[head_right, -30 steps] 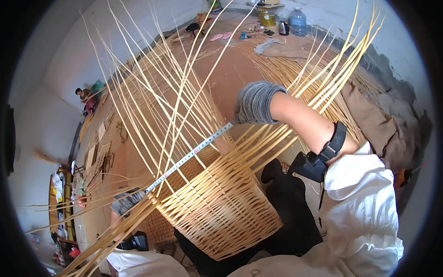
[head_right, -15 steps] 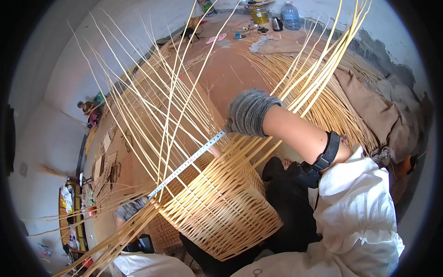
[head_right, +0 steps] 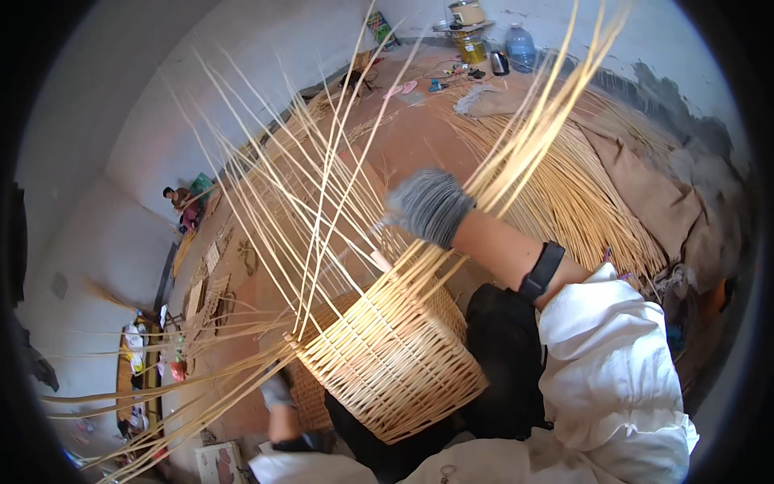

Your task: The person weaves long strips of material into a large basket structure, using a measuring tape to check dimensions and pulling the strips through the vertical spokes by hand.

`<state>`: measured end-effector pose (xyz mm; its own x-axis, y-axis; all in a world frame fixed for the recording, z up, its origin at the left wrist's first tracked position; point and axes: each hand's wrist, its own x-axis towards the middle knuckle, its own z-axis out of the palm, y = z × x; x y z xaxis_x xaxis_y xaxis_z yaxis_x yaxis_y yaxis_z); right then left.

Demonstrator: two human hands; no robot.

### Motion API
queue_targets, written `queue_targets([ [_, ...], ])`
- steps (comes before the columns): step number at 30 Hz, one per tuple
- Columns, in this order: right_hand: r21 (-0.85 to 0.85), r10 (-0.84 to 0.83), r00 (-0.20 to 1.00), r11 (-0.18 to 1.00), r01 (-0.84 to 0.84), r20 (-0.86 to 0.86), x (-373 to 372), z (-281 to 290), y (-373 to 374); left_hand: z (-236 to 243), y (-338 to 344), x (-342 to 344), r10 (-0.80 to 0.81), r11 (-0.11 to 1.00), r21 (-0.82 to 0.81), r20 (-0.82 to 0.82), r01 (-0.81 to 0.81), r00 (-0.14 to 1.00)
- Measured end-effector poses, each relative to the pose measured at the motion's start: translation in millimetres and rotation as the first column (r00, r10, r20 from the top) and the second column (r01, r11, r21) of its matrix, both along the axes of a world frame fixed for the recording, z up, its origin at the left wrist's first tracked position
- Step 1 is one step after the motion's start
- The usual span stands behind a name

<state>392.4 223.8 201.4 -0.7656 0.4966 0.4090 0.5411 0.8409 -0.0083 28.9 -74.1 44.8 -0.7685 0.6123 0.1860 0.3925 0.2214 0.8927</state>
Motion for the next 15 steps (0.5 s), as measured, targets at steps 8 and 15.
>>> queue_targets([
  [8,-0.251,0.156,0.948,0.941,-0.228,-0.277,148,-83,-53,54,88,243,-0.231,0.958,-0.026,-0.658,0.285,0.717],
  [15,-0.982,-0.943,0.334,-0.056,-0.179,-0.006,322,-313,-153,56,264,257,0.016,0.899,-0.38,-0.471,-0.219,0.882],
])
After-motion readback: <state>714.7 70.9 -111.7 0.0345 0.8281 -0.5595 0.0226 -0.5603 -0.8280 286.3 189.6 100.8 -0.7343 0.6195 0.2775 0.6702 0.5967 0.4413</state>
